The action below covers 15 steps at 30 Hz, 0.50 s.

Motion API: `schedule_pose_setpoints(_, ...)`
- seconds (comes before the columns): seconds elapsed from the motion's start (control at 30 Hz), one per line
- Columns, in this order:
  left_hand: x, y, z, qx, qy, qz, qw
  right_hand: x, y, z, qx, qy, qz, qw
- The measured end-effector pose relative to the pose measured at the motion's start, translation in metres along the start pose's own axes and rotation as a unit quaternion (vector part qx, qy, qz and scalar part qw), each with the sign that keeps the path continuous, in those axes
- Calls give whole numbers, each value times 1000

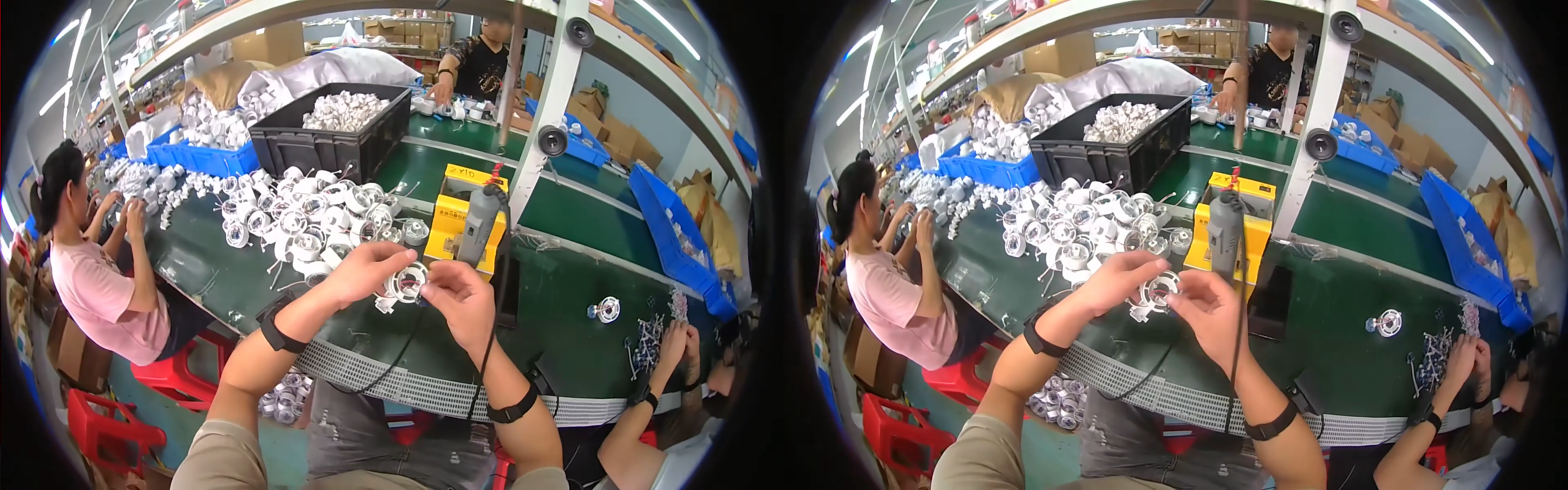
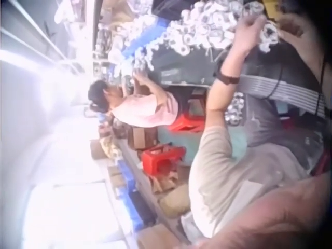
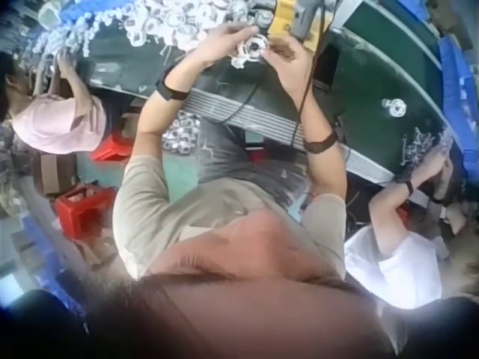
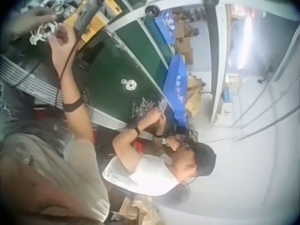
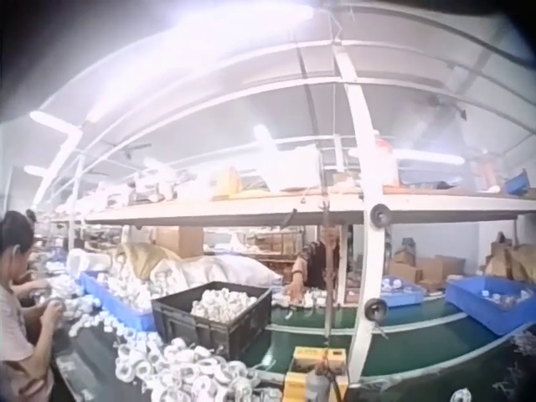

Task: The person assembles electronic components by inserting a circuit board with wires into a white plastic housing and securing it with a power screwdriver. They repeat this process for multiple units, placing each completed assembly on the green workbench.

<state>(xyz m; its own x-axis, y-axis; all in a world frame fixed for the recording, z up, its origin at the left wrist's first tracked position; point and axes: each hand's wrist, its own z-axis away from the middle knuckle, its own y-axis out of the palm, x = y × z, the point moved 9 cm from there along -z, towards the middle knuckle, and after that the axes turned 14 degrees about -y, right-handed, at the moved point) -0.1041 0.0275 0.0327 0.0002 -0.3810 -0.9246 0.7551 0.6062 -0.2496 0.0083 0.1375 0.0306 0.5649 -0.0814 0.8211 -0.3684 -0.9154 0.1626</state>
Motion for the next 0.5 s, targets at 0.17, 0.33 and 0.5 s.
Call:
schedule_pose_setpoints(0.17, 14, 1, -6, -1, 10, 29, 1000, 1, 11, 2, 62, 44, -6, 997)
schedule_pose_setpoints(0.33, 20, -1, -8, -39, 47, -48, 997, -3, 13, 5, 97, 91, 73, 988)
schedule_pose_setpoints(0.5, 16, -3, -3, -10, 16, -61, 998, 3, 1, 4, 47, 48, 91, 994)
